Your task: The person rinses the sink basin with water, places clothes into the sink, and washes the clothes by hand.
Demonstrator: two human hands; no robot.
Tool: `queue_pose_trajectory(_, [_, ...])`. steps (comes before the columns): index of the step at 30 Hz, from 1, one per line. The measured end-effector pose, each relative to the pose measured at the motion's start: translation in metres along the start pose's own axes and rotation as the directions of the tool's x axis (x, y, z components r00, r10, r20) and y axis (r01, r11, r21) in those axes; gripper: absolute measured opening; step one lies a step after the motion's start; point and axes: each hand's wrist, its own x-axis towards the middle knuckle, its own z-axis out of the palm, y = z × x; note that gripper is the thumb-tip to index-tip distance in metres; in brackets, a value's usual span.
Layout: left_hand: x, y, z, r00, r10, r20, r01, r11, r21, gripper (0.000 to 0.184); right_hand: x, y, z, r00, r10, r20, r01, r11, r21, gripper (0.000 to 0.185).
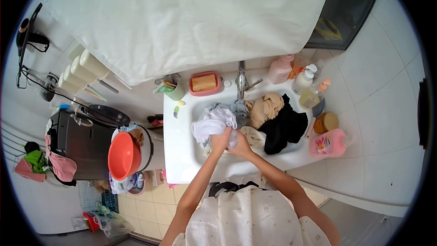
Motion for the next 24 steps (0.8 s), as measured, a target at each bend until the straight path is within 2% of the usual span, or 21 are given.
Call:
queue_pose_trajectory(1, [0.003, 0.003, -0.005, 0.996, -0.071, 0.048, 0.069, 0.996, 0.048, 0.042, 0.003, 0.006, 0.003, 0.995, -0.043, 0.091, 0.03, 0.99, 0.139, 0.071])
queue_pose_trajectory(2, [0.006, -0.002, -0.01, 0.996, -0.073, 0.048, 0.07, 0.996, 0.049, 0.042, 0.005, 0.012, 0.005, 0.98, -0.098, 0.174, 0.047, 0.959, 0.278, 0.068])
queue_pose_trajectory(3, [0.01, -0.007, -0.013, 0.993, -0.081, 0.081, 0.084, 0.996, -0.031, 0.043, 0.007, 0.017, 0.006, 0.98, -0.098, 0.174, 0.046, 0.959, 0.279, 0.068])
queue_pose_trajectory(5, [0.015, -0.01, -0.022, 0.99, -0.088, 0.112, 0.1, 0.989, -0.109, 0.044, 0.01, 0.023, 0.007, 0.883, 0.035, 0.467, -0.237, 0.894, 0.381, 0.061])
queue_pose_trajectory(7, [0.017, -0.006, -0.029, 0.947, -0.139, 0.291, 0.186, 0.973, -0.14, 0.051, 0.0, 0.02, 0.012, 0.898, 0.078, 0.432, -0.291, 0.843, 0.452, 0.061])
queue_pose_trajectory(8, [0.02, -0.005, -0.032, 0.946, -0.14, 0.292, 0.186, 0.973, -0.139, 0.051, -0.003, 0.013, 0.011, 0.909, 0.124, 0.399, -0.335, 0.786, 0.519, 0.061])
queue_pose_trajectory(9, [0.023, -0.006, -0.035, 0.918, -0.15, 0.366, 0.188, 0.98, -0.07, 0.051, -0.003, 0.008, 0.007, 0.908, 0.124, 0.399, -0.336, 0.786, 0.519, 0.061])
queue_pose_trajectory(10, [0.026, -0.007, -0.036, 0.885, -0.164, 0.435, 0.183, 0.983, -0.002, 0.052, -0.001, 0.004, 0.003, 0.831, 0.159, 0.534, -0.476, 0.699, 0.533, 0.064])
queue_pose_trajectory(11, [0.029, -0.011, -0.037, 0.888, -0.162, 0.43, 0.182, 0.983, -0.006, 0.052, 0.002, 0.0, -0.001, 0.732, 0.171, 0.66, -0.608, 0.601, 0.518, 0.067])
queue_pose_trajectory(12, [0.032, -0.016, -0.037, 0.874, -0.181, 0.45, 0.227, 0.973, -0.05, 0.051, 0.003, 0.004, 0.001, 0.729, 0.17, 0.663, -0.609, 0.603, 0.515, 0.067])
queue_pose_trajectory(14, [0.034, -0.022, -0.037, 0.857, -0.198, 0.476, 0.272, 0.958, -0.092, 0.05, 0.005, 0.006, 0.002, 0.638, 0.093, 0.764, -0.703, 0.476, 0.529, 0.079])
queue_pose_trajectory(15, [0.035, -0.024, -0.037, 0.883, -0.231, 0.409, 0.256, 0.967, -0.007, 0.046, 0.007, 0.001, 0.0, 0.642, 0.095, 0.761, -0.7, 0.478, 0.531, 0.079])
queue_pose_trajectory(16, [0.035, -0.026, -0.036, 0.906, -0.255, 0.338, 0.244, 0.967, 0.077, 0.042, 0.009, -0.004, -0.001, 0.666, 0.119, 0.736, -0.643, 0.591, 0.486, 0.085])
queue_pose_trajectory(17, [0.034, -0.033, -0.035, 0.905, -0.253, 0.342, 0.242, 0.967, 0.076, 0.042, 0.01, -0.01, -0.004, 0.69, 0.14, 0.71, -0.581, 0.693, 0.428, 0.091])
queue_pose_trajectory(18, [0.034, -0.041, -0.035, 0.92, -0.306, 0.246, 0.308, 0.951, 0.031, 0.038, 0.007, -0.003, -0.002, 0.694, 0.141, 0.706, -0.578, 0.693, 0.43, 0.091])
queue_pose_trajectory(19, [0.036, -0.049, -0.035, 0.921, -0.359, 0.149, 0.366, 0.93, -0.019, 0.035, 0.001, 0.008, 0.003, 0.835, 0.085, 0.544, -0.354, 0.84, 0.412, 0.095])
queue_pose_trajectory(20, [0.035, -0.043, -0.034, 0.922, -0.357, 0.149, 0.364, 0.931, -0.018, 0.035, -0.003, 0.014, 0.006, 0.928, -0.017, 0.373, -0.117, 0.936, 0.332, 0.099])
queue_pose_trajectory(21, [0.031, -0.032, -0.031, 0.927, -0.374, 0.03, 0.374, 0.927, -0.024, 0.028, -0.006, 0.002, 0.001, 0.927, -0.018, 0.375, -0.117, 0.935, 0.334, 0.099])
queue_pose_trajectory(22, [0.028, -0.025, -0.028, 0.918, -0.386, -0.088, 0.385, 0.922, -0.031, 0.02, -0.014, -0.011, -0.005, 0.972, -0.073, 0.223, 0.057, 0.995, 0.078, 0.1])
queue_pose_trajectory(23, [0.028, -0.024, -0.024, 0.918, -0.388, -0.087, 0.387, 0.922, -0.03, 0.02, -0.019, -0.023, -0.012, 0.982, -0.17, 0.086, 0.185, 0.96, -0.21, 0.101])
queue_pose_trajectory(24, [0.027, -0.024, -0.017, 0.934, -0.283, -0.217, 0.276, 0.959, -0.064, 0.018, -0.024, -0.027, -0.011, 0.982, -0.167, 0.085, 0.182, 0.96, -0.212, 0.101])
